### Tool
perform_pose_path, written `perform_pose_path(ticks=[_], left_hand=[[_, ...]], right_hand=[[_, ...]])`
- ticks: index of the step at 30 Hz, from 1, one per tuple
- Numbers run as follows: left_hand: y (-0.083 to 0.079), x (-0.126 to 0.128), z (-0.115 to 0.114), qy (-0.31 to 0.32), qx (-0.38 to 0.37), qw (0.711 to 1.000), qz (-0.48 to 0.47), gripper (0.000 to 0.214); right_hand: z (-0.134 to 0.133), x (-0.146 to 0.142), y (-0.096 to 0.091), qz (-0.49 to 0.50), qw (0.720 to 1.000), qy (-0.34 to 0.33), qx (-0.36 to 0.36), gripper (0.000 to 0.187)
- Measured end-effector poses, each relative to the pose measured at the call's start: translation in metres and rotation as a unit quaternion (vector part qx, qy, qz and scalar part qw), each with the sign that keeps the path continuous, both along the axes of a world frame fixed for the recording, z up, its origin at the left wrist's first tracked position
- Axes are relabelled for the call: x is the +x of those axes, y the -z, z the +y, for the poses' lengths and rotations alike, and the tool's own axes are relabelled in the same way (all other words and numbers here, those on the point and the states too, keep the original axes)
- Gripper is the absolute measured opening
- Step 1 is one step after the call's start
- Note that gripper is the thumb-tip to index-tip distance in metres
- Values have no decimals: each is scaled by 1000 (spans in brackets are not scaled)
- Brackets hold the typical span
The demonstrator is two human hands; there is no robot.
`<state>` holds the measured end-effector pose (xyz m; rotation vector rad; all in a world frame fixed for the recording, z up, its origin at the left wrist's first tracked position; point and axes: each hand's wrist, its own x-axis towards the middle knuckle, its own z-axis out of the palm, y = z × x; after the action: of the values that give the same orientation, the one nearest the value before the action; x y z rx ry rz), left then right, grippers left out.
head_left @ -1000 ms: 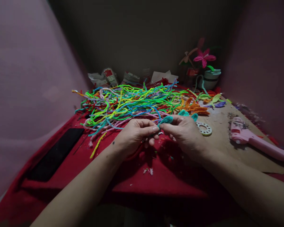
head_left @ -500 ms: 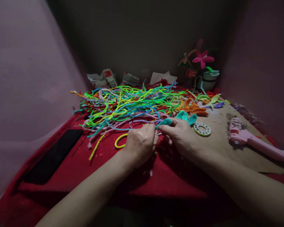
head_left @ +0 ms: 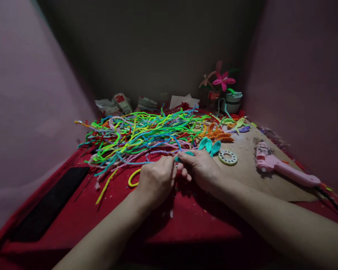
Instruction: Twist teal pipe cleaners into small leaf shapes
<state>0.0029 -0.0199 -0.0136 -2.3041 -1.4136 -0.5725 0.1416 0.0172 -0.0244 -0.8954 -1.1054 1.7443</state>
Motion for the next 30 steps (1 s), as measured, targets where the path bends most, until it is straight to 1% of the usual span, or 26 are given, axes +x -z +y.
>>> perform_pose_path(ticks=[2, 3, 4, 6, 7, 8, 9, 10, 12, 13, 14, 15, 17, 20, 22, 24, 26, 30], left_hand=[[-3, -6, 5, -25, -72, 991, -114, 19], [-7, -8, 8, -41, -108, 976, -183, 19], [-11, -9, 10, -54, -151, 955, -252, 19], [-21, -8, 15, -61, -237, 898, -366, 19], [-26, -5, 18, -54, -277, 871, -402, 19], [-30, -1, 20, -44, -312, 850, -422, 18], [-34, 4, 22, -34, -343, 836, -427, 18], [-36, 9, 25, -25, -367, 829, -422, 17], [-38, 22, 30, -10, -399, 826, -398, 18], [-38, 28, 33, -4, -404, 829, -385, 18], [-37, 34, 36, 1, -404, 835, -374, 18], [-36, 39, 39, 6, -402, 840, -365, 19], [-34, 49, 46, 15, -412, 840, -352, 21], [-31, 58, 60, 33, -459, 824, -332, 28], [-29, 60, 67, 43, -483, 821, -300, 34], [-28, 59, 72, 46, -480, 833, -270, 37], [-28, 55, 71, 44, -459, 848, -262, 34], [-30, 44, 59, 42, -435, 860, -264, 30]], right_hand=[[-2, -1, -3, 10, 1000, 6, 19, 35], [-5, -1, -5, 6, 1000, 12, 26, 38], [-8, -2, -7, -5, 999, 14, 34, 41], [-18, -2, -10, -52, 995, 0, 81, 41], [-23, -2, -10, -86, 988, -18, 128, 40], [-29, -2, -9, -121, 973, -44, 190, 40], [-34, -3, -7, -147, 952, -75, 258, 39], [-38, -3, -5, -169, 925, -105, 323, 40], [-44, -4, 0, -186, 868, -144, 438, 38], [-45, -4, 2, -194, 848, -148, 470, 37], [-45, -5, 3, -201, 835, -146, 492, 36], [-45, -5, 4, -208, 827, -139, 503, 35], [-43, -5, 4, -221, 822, -124, 509, 34], [-41, -5, 4, -232, 811, -119, 524, 35], [-41, -5, 4, -236, 802, -117, 536, 36], [-40, -6, 4, -241, 799, -114, 539, 36], [-40, -6, 4, -249, 799, -116, 535, 36], [-42, -6, 3, -242, 802, -120, 533, 36]])
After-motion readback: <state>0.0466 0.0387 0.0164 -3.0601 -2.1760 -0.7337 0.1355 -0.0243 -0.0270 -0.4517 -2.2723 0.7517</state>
